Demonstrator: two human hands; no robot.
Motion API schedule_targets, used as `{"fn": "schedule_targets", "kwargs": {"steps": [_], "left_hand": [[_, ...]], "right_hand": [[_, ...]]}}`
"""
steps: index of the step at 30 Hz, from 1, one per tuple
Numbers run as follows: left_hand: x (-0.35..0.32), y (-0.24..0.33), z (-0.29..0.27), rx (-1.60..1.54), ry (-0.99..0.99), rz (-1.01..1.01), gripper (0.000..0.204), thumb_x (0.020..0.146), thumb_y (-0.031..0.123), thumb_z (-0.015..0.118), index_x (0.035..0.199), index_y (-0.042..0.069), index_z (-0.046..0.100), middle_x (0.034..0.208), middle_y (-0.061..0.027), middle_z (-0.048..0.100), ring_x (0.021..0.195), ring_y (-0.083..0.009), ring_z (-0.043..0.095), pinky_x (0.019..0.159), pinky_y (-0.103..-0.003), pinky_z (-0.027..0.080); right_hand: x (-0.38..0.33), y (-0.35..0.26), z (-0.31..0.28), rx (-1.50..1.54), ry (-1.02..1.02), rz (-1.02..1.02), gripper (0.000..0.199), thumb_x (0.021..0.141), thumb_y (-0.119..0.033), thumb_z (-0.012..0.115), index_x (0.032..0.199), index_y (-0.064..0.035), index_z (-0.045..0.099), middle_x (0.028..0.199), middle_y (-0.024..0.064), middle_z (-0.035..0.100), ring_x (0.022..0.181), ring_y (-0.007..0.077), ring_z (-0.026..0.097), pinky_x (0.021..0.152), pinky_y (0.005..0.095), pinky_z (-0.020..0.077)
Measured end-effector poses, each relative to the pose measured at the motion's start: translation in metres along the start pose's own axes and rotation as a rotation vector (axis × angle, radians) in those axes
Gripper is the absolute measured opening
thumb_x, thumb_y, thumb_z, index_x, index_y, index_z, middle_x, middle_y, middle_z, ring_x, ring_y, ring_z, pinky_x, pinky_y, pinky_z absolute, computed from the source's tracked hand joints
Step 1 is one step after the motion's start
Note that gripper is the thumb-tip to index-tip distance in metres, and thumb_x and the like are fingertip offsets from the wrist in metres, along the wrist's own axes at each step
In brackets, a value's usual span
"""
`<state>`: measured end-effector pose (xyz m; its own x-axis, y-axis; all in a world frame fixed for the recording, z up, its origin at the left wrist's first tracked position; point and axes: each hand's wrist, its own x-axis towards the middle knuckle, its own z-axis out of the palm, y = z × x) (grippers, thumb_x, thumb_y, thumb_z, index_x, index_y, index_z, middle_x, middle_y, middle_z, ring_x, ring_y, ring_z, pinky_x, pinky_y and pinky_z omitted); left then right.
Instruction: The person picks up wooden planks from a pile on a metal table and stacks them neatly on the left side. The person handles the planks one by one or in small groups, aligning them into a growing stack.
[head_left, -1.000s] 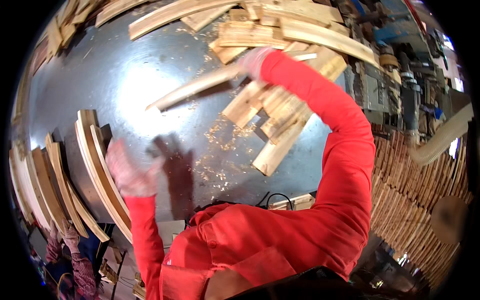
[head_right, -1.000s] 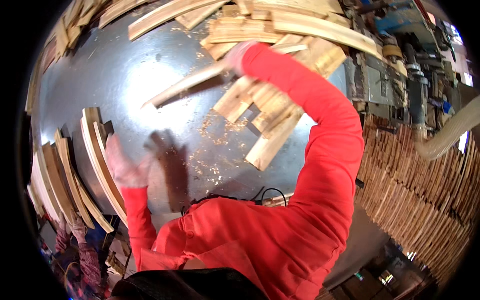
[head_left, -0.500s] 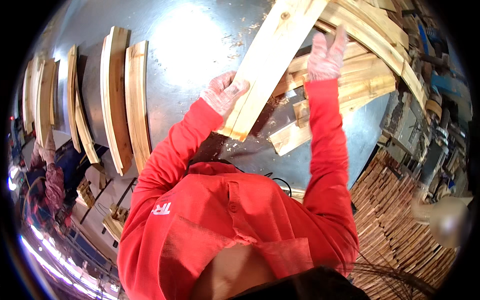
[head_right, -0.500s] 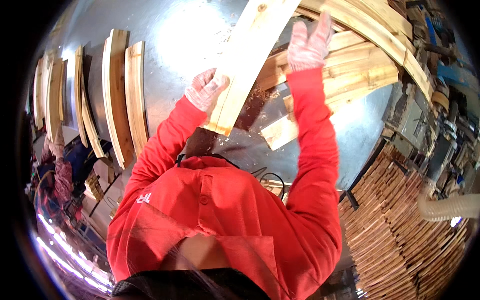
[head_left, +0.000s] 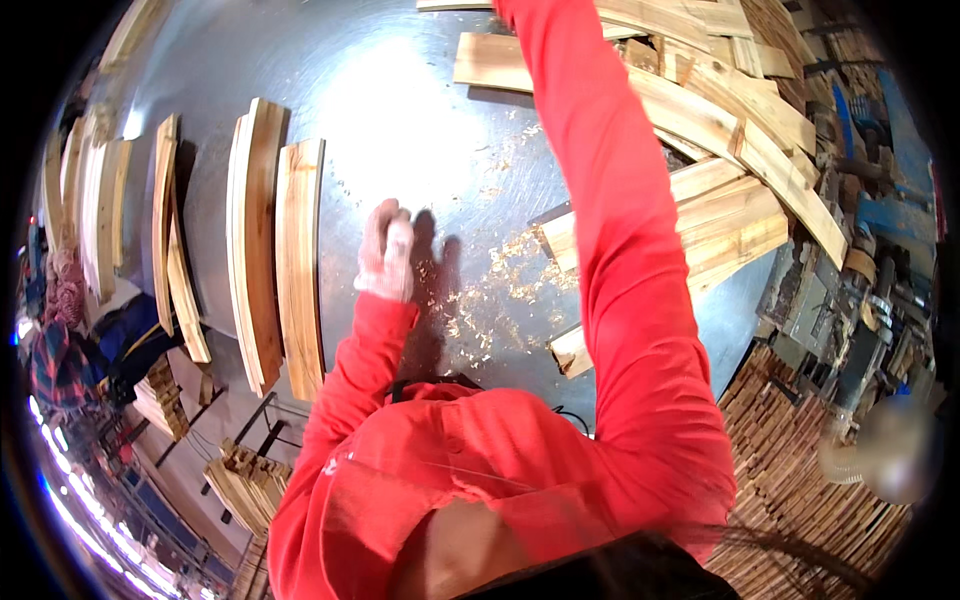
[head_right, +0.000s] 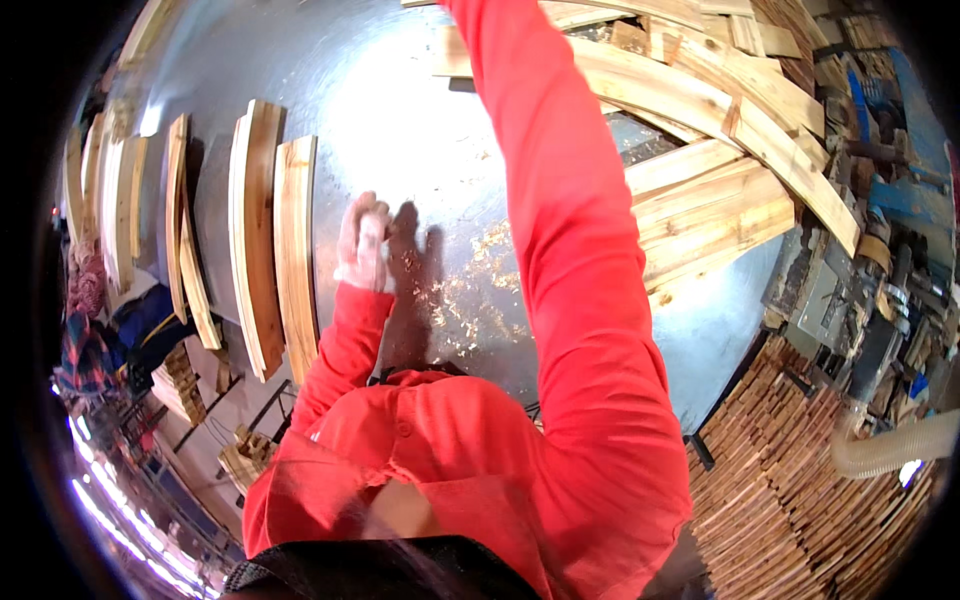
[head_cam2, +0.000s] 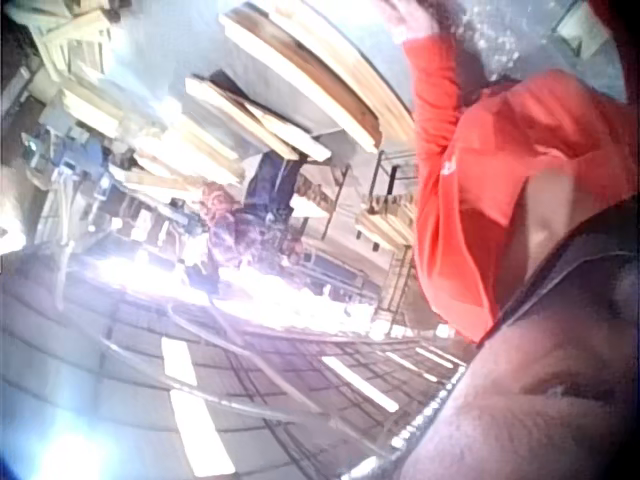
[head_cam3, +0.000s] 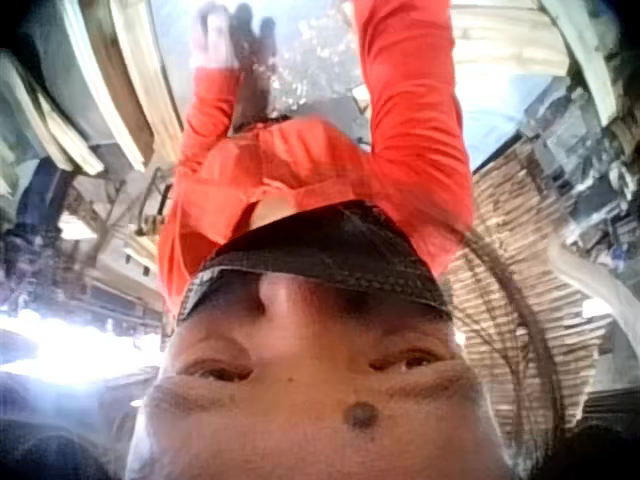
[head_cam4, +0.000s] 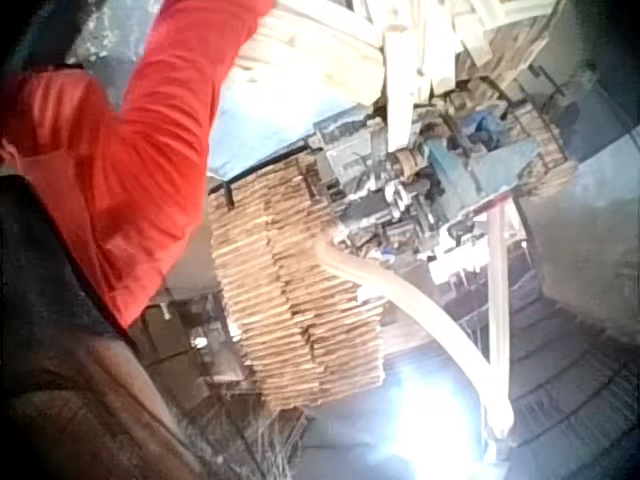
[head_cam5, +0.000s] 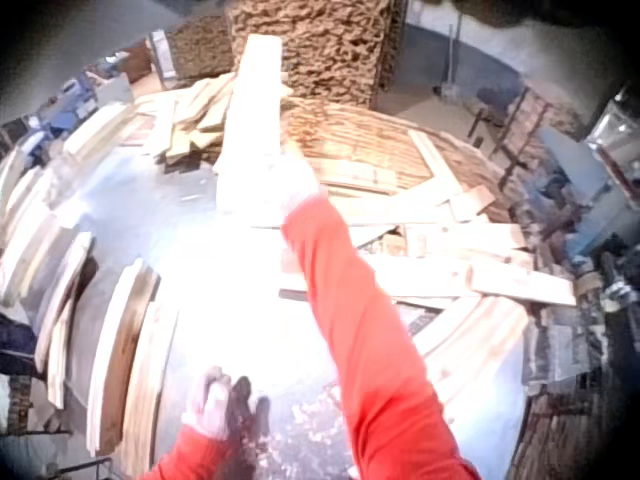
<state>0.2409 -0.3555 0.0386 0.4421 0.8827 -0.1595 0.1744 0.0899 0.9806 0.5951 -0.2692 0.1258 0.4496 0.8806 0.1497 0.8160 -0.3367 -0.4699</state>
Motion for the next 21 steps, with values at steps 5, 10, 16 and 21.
{"fn": "schedule_targets", "kwargs": {"steps": [5,10,16,21], "left_hand": [[-0.031,-0.011,-0.117,1.221,0.200,0.170,0.086,0.068,0.041,0.081,0.133,-0.001,0.044,0.126,-0.0255,0.052,0.118,-0.0409,0.050,0.099,-0.050,0.040],[-0.027,-0.034,-0.186,1.449,0.023,-0.063,0.089,0.068,0.046,0.078,0.135,0.005,0.035,0.128,-0.0212,0.047,0.115,-0.0434,0.048,0.092,-0.053,0.043],[-0.022,-0.047,-0.221,1.431,0.025,-0.124,0.053,0.078,0.028,0.070,0.123,0.011,0.047,0.119,-0.0181,0.055,0.105,-0.0392,0.057,0.078,-0.051,0.051],[-0.015,0.017,-0.255,1.536,0.100,0.082,0.044,0.075,0.037,0.072,0.113,0.016,0.060,0.126,-0.0139,0.057,0.116,-0.0391,0.052,0.089,-0.048,0.047]], "right_hand": [[-0.065,0.059,0.023,-0.519,-0.465,0.072,0.101,0.071,-0.053,0.071,0.148,-0.0107,0.021,0.136,0.0217,0.047,0.125,0.0383,0.048,0.105,0.0468,0.0377],[-0.141,0.080,0.000,-0.764,-0.531,0.002,0.112,0.061,-0.025,0.082,0.152,-0.0259,0.016,0.154,0.0071,0.027,0.137,0.0339,0.033,0.110,0.0504,0.0316],[-0.134,0.075,0.005,-0.677,-0.432,-0.102,0.108,0.068,-0.012,0.076,0.153,-0.0253,0.011,0.150,0.0106,0.033,0.127,0.0354,0.046,0.106,0.0441,0.0395],[-0.101,-0.023,-0.056,0.265,-0.545,0.052,0.076,0.080,-0.028,0.069,0.143,-0.0050,0.033,0.118,0.0212,0.061,0.101,0.0308,0.063,0.091,0.0398,0.0512]]}}
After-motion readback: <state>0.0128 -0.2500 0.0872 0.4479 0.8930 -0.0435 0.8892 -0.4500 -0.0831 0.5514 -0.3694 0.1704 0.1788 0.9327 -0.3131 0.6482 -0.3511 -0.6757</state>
